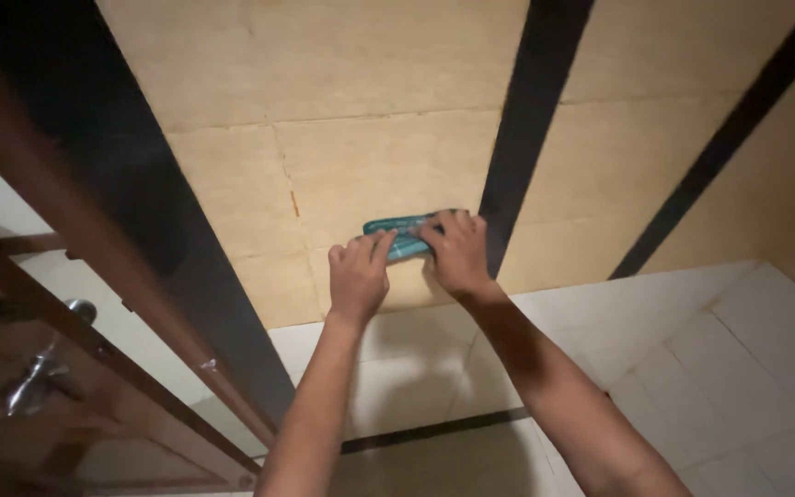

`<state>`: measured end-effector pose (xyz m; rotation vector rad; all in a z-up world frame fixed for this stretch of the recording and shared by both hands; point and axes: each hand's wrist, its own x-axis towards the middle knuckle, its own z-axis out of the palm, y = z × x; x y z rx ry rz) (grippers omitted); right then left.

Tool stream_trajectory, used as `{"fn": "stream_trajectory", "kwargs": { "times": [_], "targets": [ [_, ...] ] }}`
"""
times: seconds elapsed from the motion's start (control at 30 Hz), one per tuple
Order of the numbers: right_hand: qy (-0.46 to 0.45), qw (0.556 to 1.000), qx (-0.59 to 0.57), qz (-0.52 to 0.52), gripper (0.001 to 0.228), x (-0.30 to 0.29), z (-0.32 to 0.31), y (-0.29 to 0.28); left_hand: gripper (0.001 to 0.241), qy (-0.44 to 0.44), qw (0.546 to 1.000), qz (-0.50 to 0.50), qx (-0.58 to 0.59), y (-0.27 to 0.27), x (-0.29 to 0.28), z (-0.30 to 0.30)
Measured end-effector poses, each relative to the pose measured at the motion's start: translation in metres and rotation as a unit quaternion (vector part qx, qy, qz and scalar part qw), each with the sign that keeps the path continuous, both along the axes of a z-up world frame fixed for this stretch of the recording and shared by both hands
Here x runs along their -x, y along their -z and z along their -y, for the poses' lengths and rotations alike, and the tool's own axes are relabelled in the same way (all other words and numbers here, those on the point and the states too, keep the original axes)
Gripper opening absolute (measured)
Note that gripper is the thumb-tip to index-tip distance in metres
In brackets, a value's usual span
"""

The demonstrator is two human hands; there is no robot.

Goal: The person cleans the tiled floor near a wooden door using a green cloth. They wipe the floor surface and the black baseboard trim with both hands, moving along the edge of the door and the adjacent wall.

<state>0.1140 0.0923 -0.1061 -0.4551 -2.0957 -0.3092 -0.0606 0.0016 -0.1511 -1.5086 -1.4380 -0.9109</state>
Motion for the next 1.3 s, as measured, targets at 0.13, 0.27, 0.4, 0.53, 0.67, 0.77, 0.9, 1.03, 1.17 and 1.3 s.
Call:
{"fn": "stream_trajectory", "kwargs": {
  "times": [0.13,0.27,0.4,0.53,0.67,0.77,0.9,1.03,1.17,1.3],
  "targets": [
    [0.025,0.998,-0.043,0.048,0.039,-0.007,0.001,-0.018,0.055,0.012,0.999,-0.003,0.050,-0.038,-0.004,0.024],
    [0.043,0.997,-0.062,0.013,0.044,-0.006,0.012,-0.100,0.054,0.018,0.999,-0.024,-0.020,-0.122,0.003,0.024],
    [0.056,0.990,-0.130,-0.018,0.050,-0.003,0.023,-0.166,0.059,0.012,0.997,-0.035,-0.071,-0.185,0.004,0.024],
    [0.060,0.990,-0.123,-0.047,0.049,0.013,0.028,-0.159,0.059,0.017,0.995,-0.038,-0.086,-0.177,0.009,0.025],
    [0.100,0.986,-0.112,-0.078,0.045,0.021,0.016,-0.137,0.054,0.027,0.993,-0.045,-0.102,-0.161,0.014,0.015],
    [0.105,0.985,-0.117,-0.065,0.047,0.018,0.020,-0.132,0.052,0.034,0.994,-0.045,-0.095,-0.152,0.016,0.013],
    [0.104,0.986,-0.120,-0.048,0.051,0.018,0.021,-0.133,0.051,0.026,0.994,-0.037,-0.102,-0.148,0.015,0.011],
    [0.105,0.982,-0.150,-0.042,0.044,0.011,0.004,-0.121,0.052,0.009,0.994,-0.040,-0.103,-0.136,0.015,0.007],
    [0.094,0.979,-0.174,0.039,0.041,-0.012,-0.008,-0.099,0.054,0.014,0.997,-0.044,-0.055,-0.102,0.001,0.000],
    [0.105,0.979,-0.160,0.076,0.032,-0.034,-0.033,-0.056,0.051,0.016,0.999,-0.043,0.012,-0.064,-0.022,-0.005]
  ]
}}
